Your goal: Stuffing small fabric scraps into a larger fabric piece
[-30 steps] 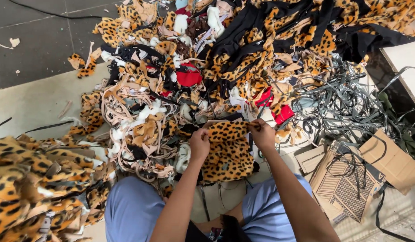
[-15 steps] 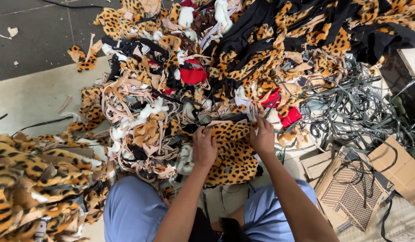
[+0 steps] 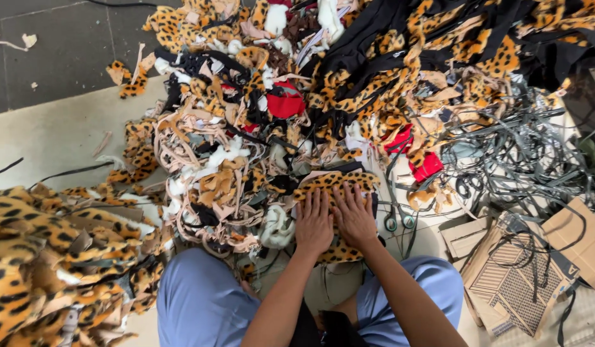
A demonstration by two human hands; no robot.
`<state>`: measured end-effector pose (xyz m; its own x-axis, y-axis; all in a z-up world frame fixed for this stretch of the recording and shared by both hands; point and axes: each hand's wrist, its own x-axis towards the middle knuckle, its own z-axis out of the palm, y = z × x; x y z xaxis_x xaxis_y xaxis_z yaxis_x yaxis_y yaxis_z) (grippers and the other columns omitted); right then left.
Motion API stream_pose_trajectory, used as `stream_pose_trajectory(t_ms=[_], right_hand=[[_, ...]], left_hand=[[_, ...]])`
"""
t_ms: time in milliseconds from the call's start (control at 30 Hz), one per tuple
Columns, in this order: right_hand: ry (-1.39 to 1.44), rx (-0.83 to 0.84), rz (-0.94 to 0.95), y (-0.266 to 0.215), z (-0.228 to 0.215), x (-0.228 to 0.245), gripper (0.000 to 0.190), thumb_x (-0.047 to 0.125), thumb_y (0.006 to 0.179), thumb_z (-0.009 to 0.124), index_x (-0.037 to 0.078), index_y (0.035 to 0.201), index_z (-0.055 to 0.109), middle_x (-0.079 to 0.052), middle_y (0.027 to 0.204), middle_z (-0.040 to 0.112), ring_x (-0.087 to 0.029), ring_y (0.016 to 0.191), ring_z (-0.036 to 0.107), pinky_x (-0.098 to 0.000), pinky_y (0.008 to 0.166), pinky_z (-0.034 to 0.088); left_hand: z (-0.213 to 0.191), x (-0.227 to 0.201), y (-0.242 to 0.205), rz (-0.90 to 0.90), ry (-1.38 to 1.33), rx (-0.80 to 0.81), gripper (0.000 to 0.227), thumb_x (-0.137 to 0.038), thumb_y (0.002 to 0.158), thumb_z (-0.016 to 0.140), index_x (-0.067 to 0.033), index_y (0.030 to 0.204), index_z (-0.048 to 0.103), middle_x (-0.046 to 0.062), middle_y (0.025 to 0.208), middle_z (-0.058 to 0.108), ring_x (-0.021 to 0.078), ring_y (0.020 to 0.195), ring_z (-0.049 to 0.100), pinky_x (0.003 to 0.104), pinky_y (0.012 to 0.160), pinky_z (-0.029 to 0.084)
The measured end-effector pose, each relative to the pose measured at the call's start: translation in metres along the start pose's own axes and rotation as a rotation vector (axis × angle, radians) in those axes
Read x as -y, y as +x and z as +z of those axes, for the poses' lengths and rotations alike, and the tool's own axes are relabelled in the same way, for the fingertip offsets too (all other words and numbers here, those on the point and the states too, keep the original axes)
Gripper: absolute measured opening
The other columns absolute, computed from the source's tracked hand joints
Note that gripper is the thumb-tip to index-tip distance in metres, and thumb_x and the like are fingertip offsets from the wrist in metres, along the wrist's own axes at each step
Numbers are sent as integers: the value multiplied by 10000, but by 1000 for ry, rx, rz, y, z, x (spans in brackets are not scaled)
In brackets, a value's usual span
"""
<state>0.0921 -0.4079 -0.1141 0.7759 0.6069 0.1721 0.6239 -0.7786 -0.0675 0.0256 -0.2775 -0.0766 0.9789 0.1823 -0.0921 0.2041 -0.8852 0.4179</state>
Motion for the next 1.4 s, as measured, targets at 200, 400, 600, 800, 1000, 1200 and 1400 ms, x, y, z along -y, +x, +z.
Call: stream_pose_trajectory(t_ms=[200,400,600,800,1000,1200,1400], right_hand=[[132,115,59,0,1,-2,583,476,1104,312,346,1660,195,-12,1719,127,-291,1574,20,-555,1211,-76],[286,-59,63,11,-38,59,648,234,968,620,172,1580,418,-145,1677,263,-377,1561,122,-633,1181,0],[398,-67,-81,11,-8,125,276,244,928,669,176,1191,722,-43,1368,575,-296,1375,489,-596,1189,208],[458,69,-92,36,-30,152,268,192,916,665,178,1177,723,-28,1291,585,-254,1192,573,-401,929,503],[779,79,-125,89,-59,201,570,18,928,643,119,1475,516,-158,1424,495,-389,1293,531,-508,1017,491],[1065,380,-32,119,-85,233,876,-149,911,467,94,1659,81,-385,1461,364,-568,1250,511,-580,931,492],[863,480,-208,90,-98,192,74,147,914,717,118,968,760,-132,952,751,-370,945,730,-502,763,586]], left_hand=[[-37,25,-11,80,-61,-331,378,-185,939,596,-82,1302,619,145,1333,605,343,1400,458,540,1151,317],[-43,149,-88,37,123,-30,404,-86,764,680,-148,1161,717,160,1289,573,376,1189,575,528,885,524],[-59,223,-99,-298,-266,-176,393,-265,808,746,-132,1177,726,119,1099,650,364,1010,696,461,783,597],[-136,240,-95,-416,-233,37,527,-222,735,648,-121,1248,715,175,1304,570,454,1221,534,630,959,504],[-182,195,-55,-387,-508,-575,136,-40,959,641,-62,1081,583,102,1088,499,364,985,645,491,808,616],[-156,172,-34,-474,-473,-96,262,-374,941,642,-286,1163,749,77,1144,735,377,1116,669,555,945,557],[-209,148,-108,-259,-574,160,277,-300,986,604,-121,1149,739,163,1094,734,380,1062,698,520,899,574]])
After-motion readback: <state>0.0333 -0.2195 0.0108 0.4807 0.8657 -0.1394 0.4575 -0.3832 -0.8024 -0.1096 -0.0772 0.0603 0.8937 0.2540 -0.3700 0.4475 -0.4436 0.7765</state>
